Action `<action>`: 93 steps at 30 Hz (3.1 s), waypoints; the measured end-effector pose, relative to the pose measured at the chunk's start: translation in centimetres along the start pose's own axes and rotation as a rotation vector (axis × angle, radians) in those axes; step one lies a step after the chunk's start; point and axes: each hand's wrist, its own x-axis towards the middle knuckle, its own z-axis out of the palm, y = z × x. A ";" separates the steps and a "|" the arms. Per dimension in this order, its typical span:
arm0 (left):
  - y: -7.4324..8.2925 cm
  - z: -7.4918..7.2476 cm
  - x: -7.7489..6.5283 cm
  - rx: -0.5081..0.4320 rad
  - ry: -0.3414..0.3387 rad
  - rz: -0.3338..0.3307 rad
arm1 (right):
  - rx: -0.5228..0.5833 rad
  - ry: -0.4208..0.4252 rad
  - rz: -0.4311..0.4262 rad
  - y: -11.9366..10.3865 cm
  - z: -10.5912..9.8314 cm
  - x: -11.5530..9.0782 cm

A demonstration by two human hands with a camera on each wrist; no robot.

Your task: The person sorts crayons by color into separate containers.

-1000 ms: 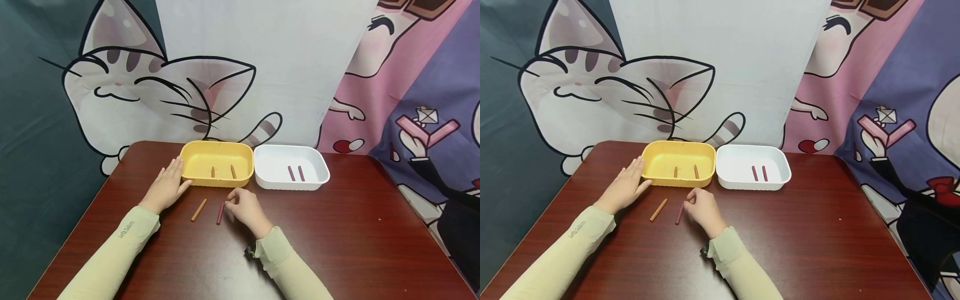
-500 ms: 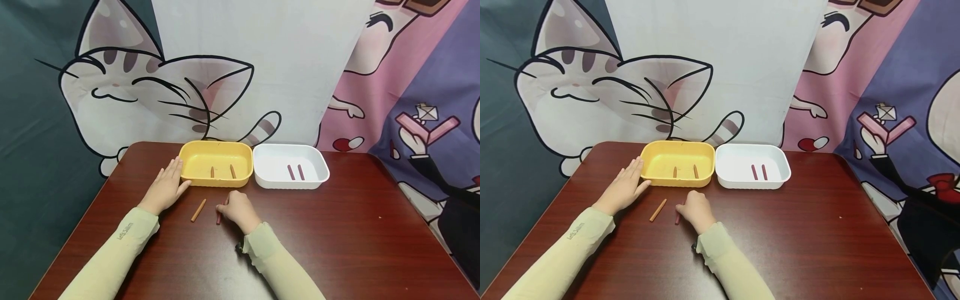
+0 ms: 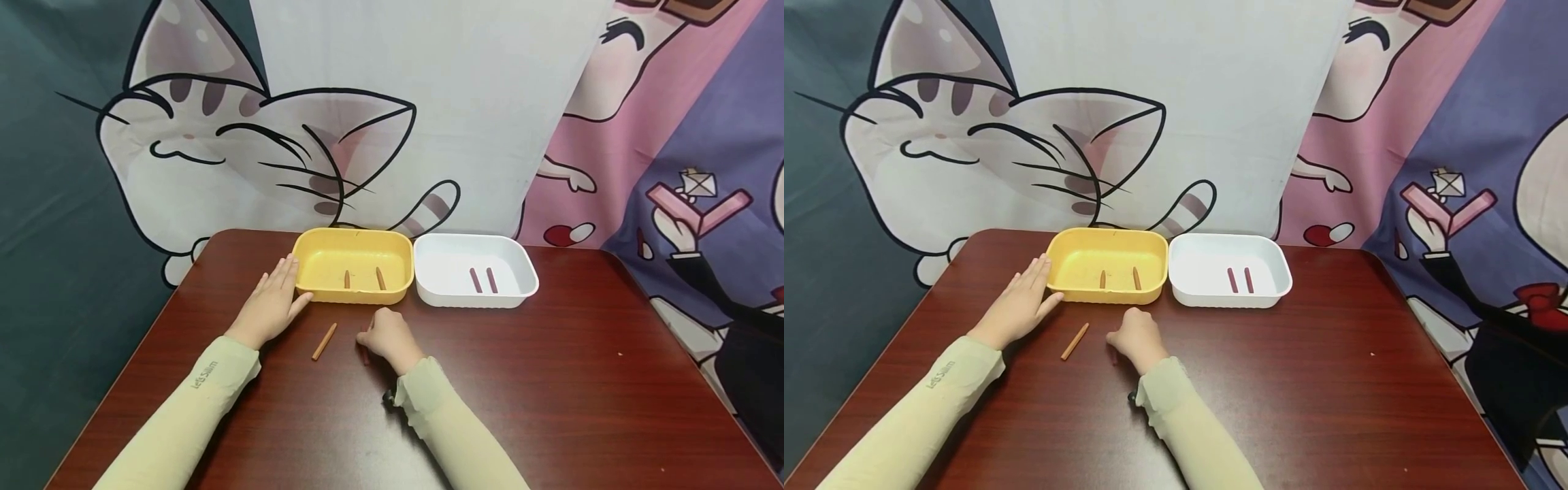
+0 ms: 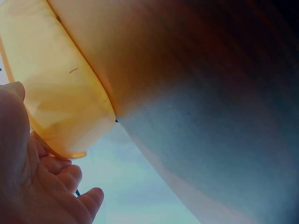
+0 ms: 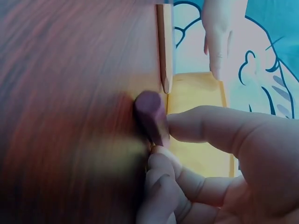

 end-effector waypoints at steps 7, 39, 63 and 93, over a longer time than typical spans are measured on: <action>0.0 0.2 0.1 0.006 0.000 -0.006 | 0.168 -0.065 -0.011 0.8 -0.7 -0.4; 0.3 -0.1 0.1 0.000 0.012 0.001 | 1.073 -0.224 -0.113 2.6 -5.6 -0.1; 0.2 -0.1 0.1 0.002 0.016 0.005 | 1.132 0.343 -0.100 6.0 -9.3 1.1; 0.1 0.1 0.0 -0.010 0.005 -0.013 | 0.034 0.296 0.120 11.0 -13.3 5.8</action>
